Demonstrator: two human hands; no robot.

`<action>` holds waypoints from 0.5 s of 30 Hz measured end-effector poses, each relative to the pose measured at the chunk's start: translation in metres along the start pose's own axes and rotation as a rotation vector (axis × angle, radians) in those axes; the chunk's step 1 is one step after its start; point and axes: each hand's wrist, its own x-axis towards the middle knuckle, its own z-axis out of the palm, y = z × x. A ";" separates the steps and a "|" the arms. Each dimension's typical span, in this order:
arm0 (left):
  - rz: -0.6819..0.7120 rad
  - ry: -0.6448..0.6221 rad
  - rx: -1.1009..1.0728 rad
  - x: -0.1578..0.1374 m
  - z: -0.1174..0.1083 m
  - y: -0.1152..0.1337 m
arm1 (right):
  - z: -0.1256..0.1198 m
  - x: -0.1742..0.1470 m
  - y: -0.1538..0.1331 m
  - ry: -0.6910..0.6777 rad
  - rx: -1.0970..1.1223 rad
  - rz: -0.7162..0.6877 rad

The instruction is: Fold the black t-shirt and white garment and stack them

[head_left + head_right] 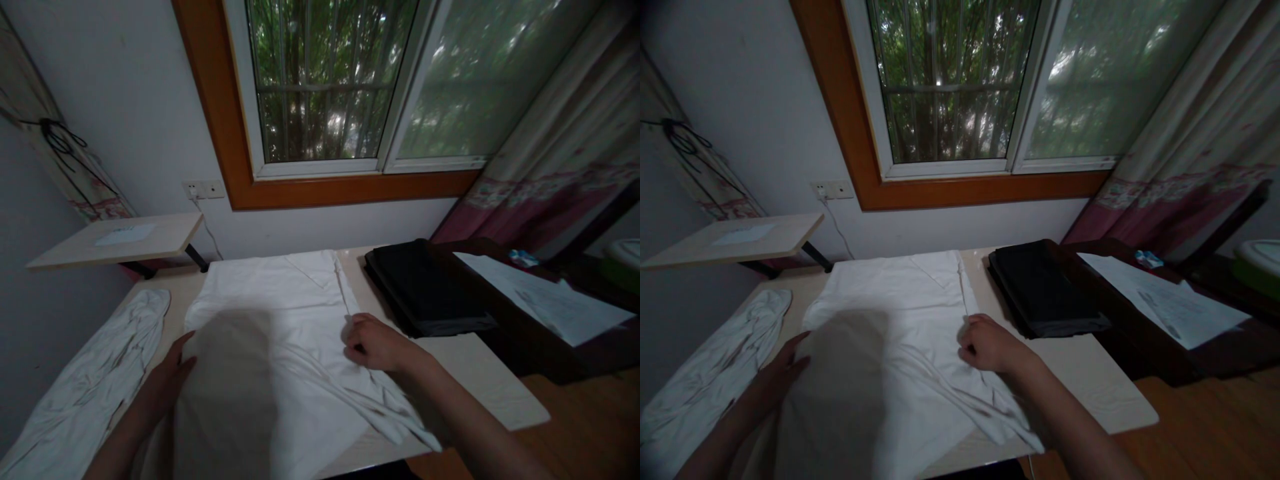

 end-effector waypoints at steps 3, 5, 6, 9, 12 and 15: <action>-0.042 -0.007 -0.082 0.004 -0.012 -0.017 | -0.009 -0.018 0.011 -0.049 -0.077 0.161; -0.058 0.018 -0.067 0.007 -0.019 -0.027 | -0.013 -0.029 0.014 -0.084 -0.132 0.298; -0.057 0.024 -0.049 0.009 -0.022 -0.032 | -0.014 -0.033 0.015 -0.100 -0.157 0.357; -0.021 0.004 0.021 0.013 -0.024 -0.041 | -0.013 -0.038 0.013 -0.130 -0.224 0.467; 0.003 -0.041 0.114 0.017 -0.021 -0.043 | -0.010 -0.031 0.010 -0.106 -0.252 0.511; 0.066 -0.013 0.193 0.020 -0.018 -0.042 | -0.007 -0.015 0.008 0.026 -0.236 0.488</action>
